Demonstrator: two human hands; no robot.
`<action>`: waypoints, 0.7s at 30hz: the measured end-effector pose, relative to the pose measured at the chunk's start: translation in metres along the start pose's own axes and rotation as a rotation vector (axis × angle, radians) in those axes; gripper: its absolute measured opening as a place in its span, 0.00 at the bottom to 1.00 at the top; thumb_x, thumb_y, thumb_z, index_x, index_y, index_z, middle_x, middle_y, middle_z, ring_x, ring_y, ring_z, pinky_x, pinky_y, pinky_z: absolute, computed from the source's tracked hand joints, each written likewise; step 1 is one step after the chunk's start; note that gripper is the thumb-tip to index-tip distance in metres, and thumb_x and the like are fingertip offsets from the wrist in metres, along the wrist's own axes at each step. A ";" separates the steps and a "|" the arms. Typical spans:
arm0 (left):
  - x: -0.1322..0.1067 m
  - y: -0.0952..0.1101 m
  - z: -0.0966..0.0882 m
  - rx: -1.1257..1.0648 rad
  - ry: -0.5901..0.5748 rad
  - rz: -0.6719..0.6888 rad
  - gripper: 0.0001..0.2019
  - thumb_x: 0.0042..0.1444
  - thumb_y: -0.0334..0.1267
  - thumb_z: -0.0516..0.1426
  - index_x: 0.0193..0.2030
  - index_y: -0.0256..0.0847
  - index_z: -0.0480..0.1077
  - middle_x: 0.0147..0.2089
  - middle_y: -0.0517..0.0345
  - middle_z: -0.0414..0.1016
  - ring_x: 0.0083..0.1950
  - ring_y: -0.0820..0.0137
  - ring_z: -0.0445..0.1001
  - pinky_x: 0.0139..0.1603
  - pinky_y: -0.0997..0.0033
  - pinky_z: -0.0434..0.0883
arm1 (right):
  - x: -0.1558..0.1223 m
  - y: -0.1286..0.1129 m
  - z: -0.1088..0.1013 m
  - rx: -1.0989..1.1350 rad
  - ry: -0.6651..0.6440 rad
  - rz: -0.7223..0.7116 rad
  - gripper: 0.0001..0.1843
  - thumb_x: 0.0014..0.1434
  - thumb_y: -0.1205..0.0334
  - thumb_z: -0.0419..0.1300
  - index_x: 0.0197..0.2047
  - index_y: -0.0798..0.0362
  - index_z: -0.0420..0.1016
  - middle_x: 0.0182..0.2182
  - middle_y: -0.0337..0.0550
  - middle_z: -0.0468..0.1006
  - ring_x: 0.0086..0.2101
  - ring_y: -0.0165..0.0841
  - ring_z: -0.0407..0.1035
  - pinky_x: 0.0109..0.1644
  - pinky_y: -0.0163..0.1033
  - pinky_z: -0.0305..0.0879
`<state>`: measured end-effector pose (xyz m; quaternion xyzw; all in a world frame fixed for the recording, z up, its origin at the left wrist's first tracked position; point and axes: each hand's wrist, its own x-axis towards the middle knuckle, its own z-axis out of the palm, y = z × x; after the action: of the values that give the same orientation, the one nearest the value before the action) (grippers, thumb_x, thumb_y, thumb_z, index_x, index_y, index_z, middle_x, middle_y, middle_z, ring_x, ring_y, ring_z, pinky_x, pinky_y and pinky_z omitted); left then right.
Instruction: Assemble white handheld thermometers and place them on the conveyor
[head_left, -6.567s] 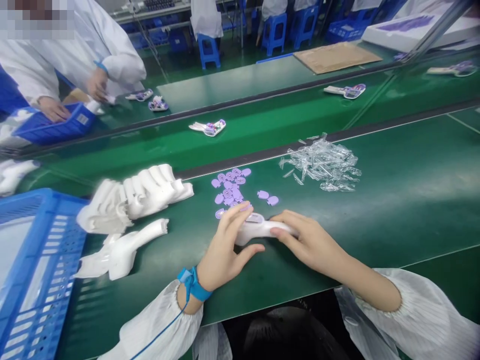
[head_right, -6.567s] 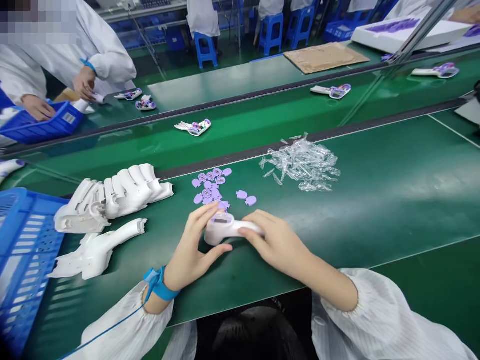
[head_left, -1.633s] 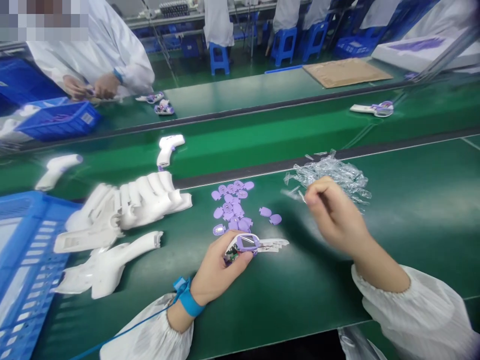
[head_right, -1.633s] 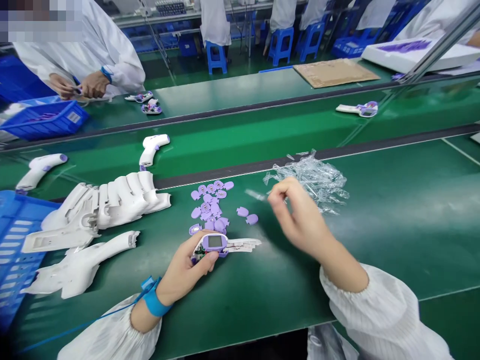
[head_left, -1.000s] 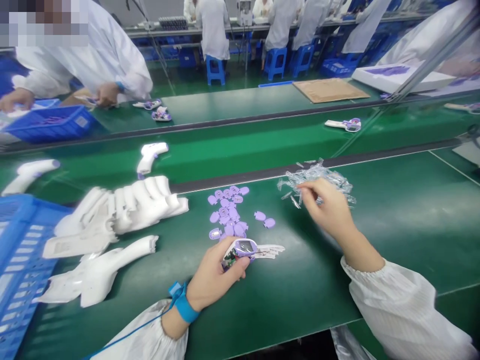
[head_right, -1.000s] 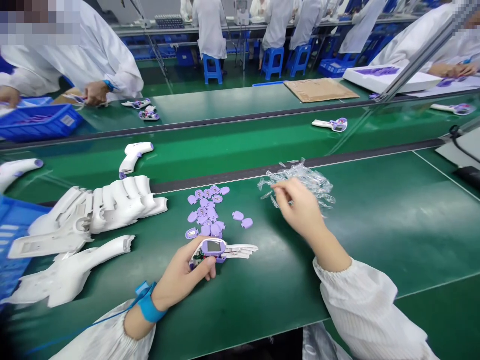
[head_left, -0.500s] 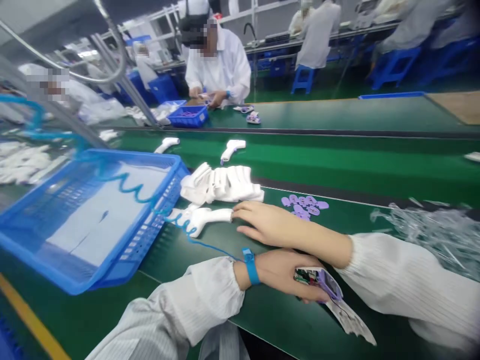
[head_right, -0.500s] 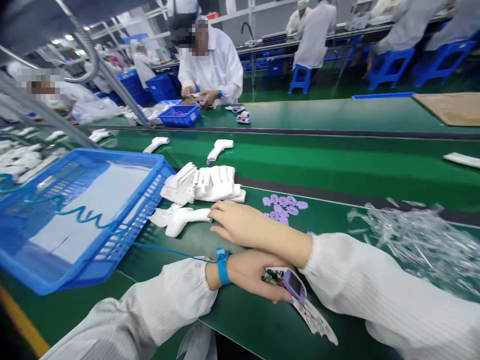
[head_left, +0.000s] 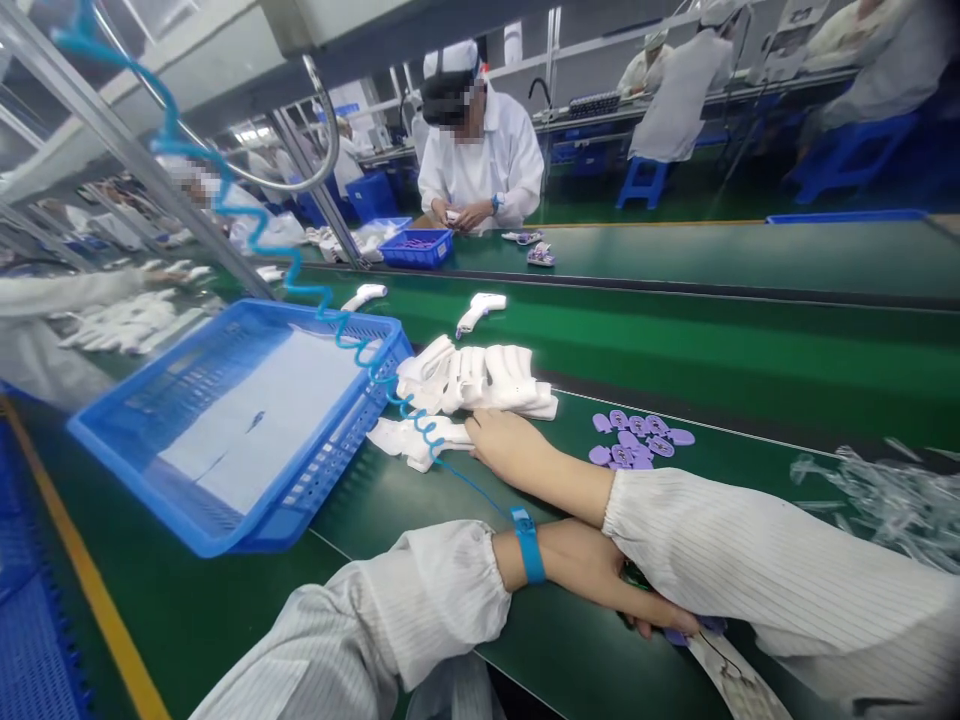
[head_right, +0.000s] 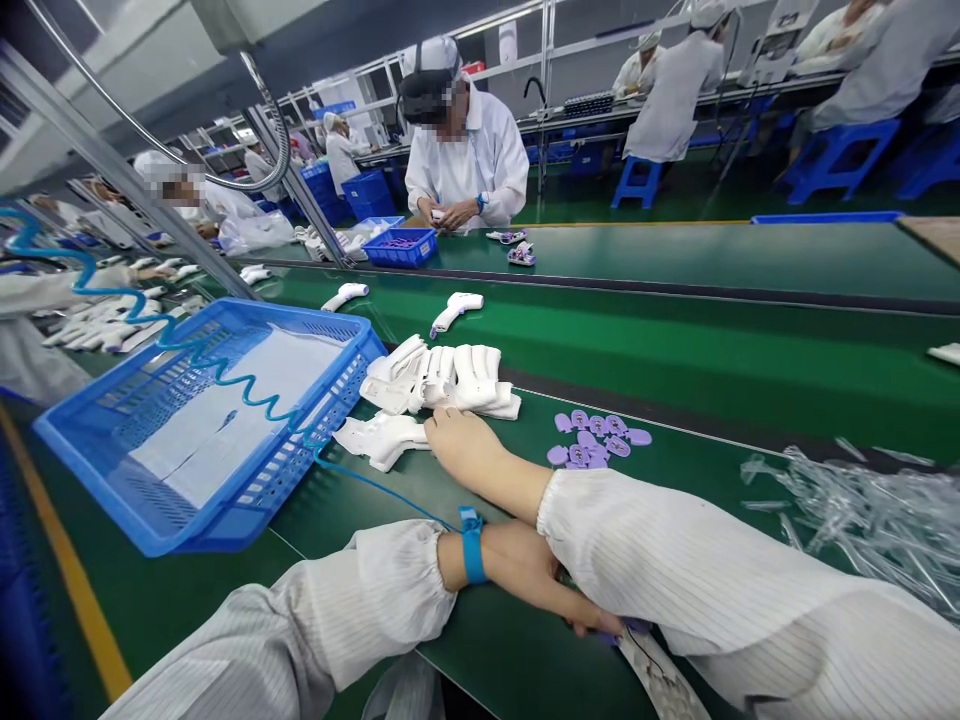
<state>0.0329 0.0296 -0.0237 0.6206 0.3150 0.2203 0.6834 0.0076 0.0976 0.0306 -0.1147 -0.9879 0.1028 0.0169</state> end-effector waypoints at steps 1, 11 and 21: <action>0.000 0.000 0.000 0.006 -0.003 -0.002 0.29 0.55 0.70 0.67 0.37 0.43 0.80 0.31 0.57 0.82 0.37 0.62 0.84 0.60 0.58 0.80 | 0.001 -0.001 0.001 0.023 0.001 0.016 0.15 0.70 0.68 0.66 0.57 0.66 0.76 0.56 0.68 0.79 0.54 0.53 0.77 0.55 0.51 0.73; -0.006 -0.001 0.001 -0.335 0.166 -0.007 0.38 0.51 0.69 0.71 0.56 0.39 0.76 0.32 0.56 0.81 0.30 0.65 0.82 0.37 0.63 0.80 | -0.070 0.047 -0.047 0.443 0.332 0.114 0.24 0.69 0.63 0.66 0.67 0.48 0.75 0.63 0.51 0.80 0.60 0.47 0.77 0.62 0.52 0.74; -0.005 0.005 0.010 -0.838 0.446 0.010 0.41 0.61 0.74 0.61 0.57 0.31 0.77 0.39 0.45 0.84 0.39 0.62 0.84 0.45 0.63 0.83 | -0.285 0.066 -0.036 0.408 0.528 0.561 0.23 0.71 0.46 0.65 0.67 0.37 0.78 0.59 0.48 0.85 0.50 0.49 0.84 0.31 0.40 0.81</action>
<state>0.0366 0.0195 -0.0179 0.2304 0.3350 0.4599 0.7894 0.3011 0.1019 0.0493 -0.3955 -0.8397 0.2636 0.2627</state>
